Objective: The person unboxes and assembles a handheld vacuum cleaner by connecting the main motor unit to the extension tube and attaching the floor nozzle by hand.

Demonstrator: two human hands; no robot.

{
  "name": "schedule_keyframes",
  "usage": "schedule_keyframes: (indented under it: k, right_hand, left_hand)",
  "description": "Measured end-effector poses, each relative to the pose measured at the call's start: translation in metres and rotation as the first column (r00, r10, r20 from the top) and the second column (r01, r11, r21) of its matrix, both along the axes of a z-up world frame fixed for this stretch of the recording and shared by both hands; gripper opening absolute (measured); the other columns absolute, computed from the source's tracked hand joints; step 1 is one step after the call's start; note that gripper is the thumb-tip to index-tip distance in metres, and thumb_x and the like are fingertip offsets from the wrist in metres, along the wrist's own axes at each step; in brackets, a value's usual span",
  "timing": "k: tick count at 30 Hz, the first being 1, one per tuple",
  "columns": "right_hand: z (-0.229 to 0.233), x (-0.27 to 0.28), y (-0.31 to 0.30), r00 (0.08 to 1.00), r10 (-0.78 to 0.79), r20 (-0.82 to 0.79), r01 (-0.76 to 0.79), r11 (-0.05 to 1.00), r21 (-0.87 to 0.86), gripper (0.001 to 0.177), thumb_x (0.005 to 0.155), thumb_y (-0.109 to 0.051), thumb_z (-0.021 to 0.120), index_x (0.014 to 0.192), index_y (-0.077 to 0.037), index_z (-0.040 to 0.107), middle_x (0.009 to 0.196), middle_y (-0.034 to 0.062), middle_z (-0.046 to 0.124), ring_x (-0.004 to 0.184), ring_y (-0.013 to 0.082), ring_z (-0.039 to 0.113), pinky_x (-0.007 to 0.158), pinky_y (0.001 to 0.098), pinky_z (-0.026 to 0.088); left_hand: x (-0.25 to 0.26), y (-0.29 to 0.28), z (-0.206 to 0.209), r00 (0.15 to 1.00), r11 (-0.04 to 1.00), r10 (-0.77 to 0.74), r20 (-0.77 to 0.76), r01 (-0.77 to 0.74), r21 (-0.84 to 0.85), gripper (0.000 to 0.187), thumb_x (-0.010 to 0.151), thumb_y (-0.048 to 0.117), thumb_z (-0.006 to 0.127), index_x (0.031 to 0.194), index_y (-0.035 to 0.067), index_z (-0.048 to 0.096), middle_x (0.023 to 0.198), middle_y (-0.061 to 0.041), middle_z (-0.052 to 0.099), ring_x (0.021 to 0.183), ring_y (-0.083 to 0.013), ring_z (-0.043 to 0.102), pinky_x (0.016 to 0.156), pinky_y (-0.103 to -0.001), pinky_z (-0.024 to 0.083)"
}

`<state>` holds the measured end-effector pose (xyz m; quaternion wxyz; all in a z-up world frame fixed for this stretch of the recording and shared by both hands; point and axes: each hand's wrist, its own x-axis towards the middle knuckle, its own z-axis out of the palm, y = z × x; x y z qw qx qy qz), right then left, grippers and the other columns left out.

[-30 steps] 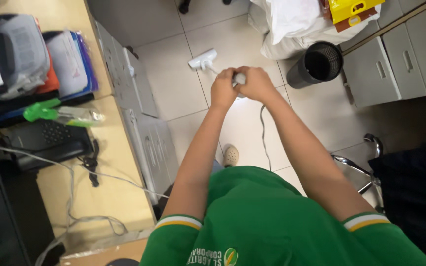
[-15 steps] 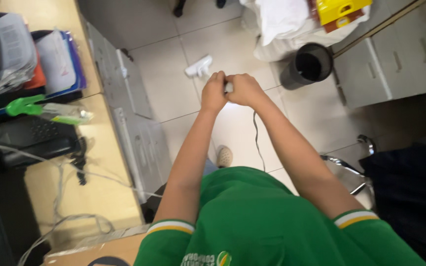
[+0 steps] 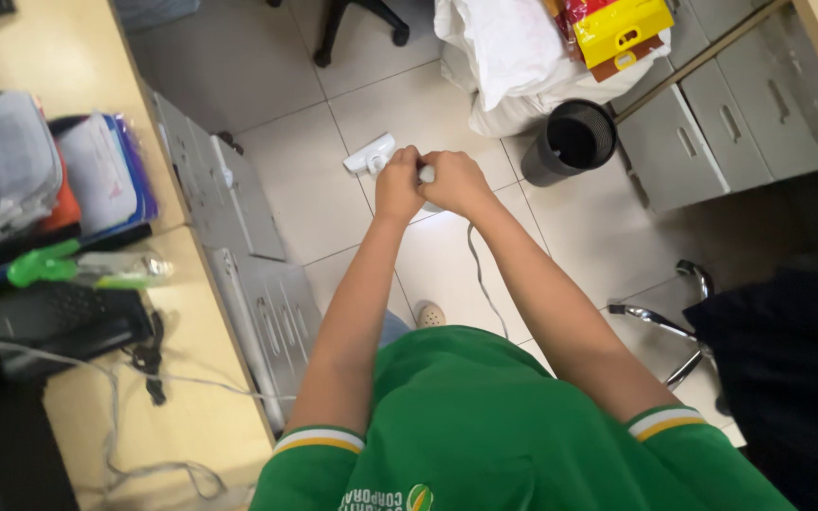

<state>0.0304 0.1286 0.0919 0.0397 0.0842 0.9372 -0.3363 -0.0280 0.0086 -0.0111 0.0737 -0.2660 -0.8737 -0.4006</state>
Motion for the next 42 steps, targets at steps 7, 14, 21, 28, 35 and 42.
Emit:
schedule_keyframes:
  k: [7, 14, 21, 28, 35, 42]
  right_hand:
    - [0.0, -0.033, 0.004, 0.987, -0.156, -0.021, 0.156, 0.987, -0.028, 0.05, 0.068, -0.022, 0.072, 0.117, -0.011, 0.077, 0.095, 0.022, 0.074, 0.089, 0.0394, 0.072, 0.084, 0.0451, 0.057]
    - [0.014, -0.069, -0.002, 0.958, -0.279, -0.069, 0.286, 0.951, 0.121, 0.046, 0.069, -0.021, 0.071, 0.115, -0.018, 0.08, 0.091, 0.0241, 0.073, 0.087, 0.0416, 0.07, 0.081, 0.0487, 0.056]
    - [0.008, -0.099, -0.025, 0.896, -0.422, -0.139, 0.438, 0.893, 0.106, 0.039, 0.074, -0.025, 0.072, 0.11, -0.014, 0.079, 0.083, 0.0198, 0.074, 0.079, 0.0398, 0.071, 0.076, 0.0488, 0.057]
    - [-0.049, -0.142, -0.081, 0.869, -0.482, -0.11, 0.487, 0.873, 0.029, 0.05, 0.073, -0.022, 0.073, 0.122, -0.013, 0.073, 0.076, 0.0208, 0.072, 0.073, 0.0394, 0.071, 0.073, 0.0484, 0.058]
    - [-0.052, -0.141, -0.074, 0.858, -0.502, -0.109, 0.509, 0.86, 0.038, 0.051, 0.072, -0.021, 0.074, 0.123, -0.014, 0.073, 0.079, 0.0218, 0.073, 0.075, 0.0404, 0.071, 0.075, 0.0491, 0.058]
    - [0.006, -0.096, -0.015, 0.836, -0.542, -0.081, 0.545, 0.806, 0.232, 0.041, 0.069, -0.023, 0.076, 0.109, -0.016, 0.079, 0.086, 0.0202, 0.074, 0.081, 0.0393, 0.071, 0.075, 0.0481, 0.058]
  left_hand:
    - [-0.046, 0.015, -0.003, 0.998, 0.997, -0.06, 0.033, 0.062, -0.054, 0.023, 0.076, 0.001, 0.067, 0.097, 0.005, 0.059, 0.103, -0.016, 0.064, 0.101, -0.0406, 0.061, 0.083, -0.05, 0.052]
    - [-0.08, 0.026, 0.002, 0.988, 0.986, -0.153, 0.017, 0.152, 0.072, 0.034, 0.075, -0.002, 0.065, 0.108, 0.008, 0.065, 0.11, -0.013, 0.063, 0.108, -0.0376, 0.06, 0.089, -0.045, 0.053]
    - [-0.122, 0.011, 0.004, 0.959, 0.962, -0.274, 0.066, 0.273, 0.026, 0.034, 0.075, -0.002, 0.063, 0.108, 0.007, 0.066, 0.111, -0.012, 0.062, 0.109, -0.0353, 0.061, 0.088, -0.042, 0.053]
    - [-0.169, -0.034, -0.031, 0.964, 0.972, -0.093, 0.248, 0.143, -0.189, 0.031, 0.092, 0.016, 0.062, 0.123, 0.016, 0.063, 0.117, -0.017, 0.056, 0.107, -0.038, 0.059, 0.085, -0.04, 0.054]
    - [-0.177, -0.032, -0.062, 0.924, 0.947, -0.115, 0.365, 0.212, -0.239, 0.043, 0.098, 0.02, 0.051, 0.141, 0.019, 0.054, 0.119, -0.026, 0.054, 0.093, -0.0412, 0.067, 0.083, -0.044, 0.055]
    - [-0.14, 0.024, -0.028, 0.923, 0.891, -0.372, 0.094, 0.384, -0.242, 0.047, 0.083, 0.022, 0.069, 0.129, 0.016, 0.064, 0.1, -0.021, 0.07, 0.082, -0.0384, 0.071, 0.072, -0.047, 0.057]
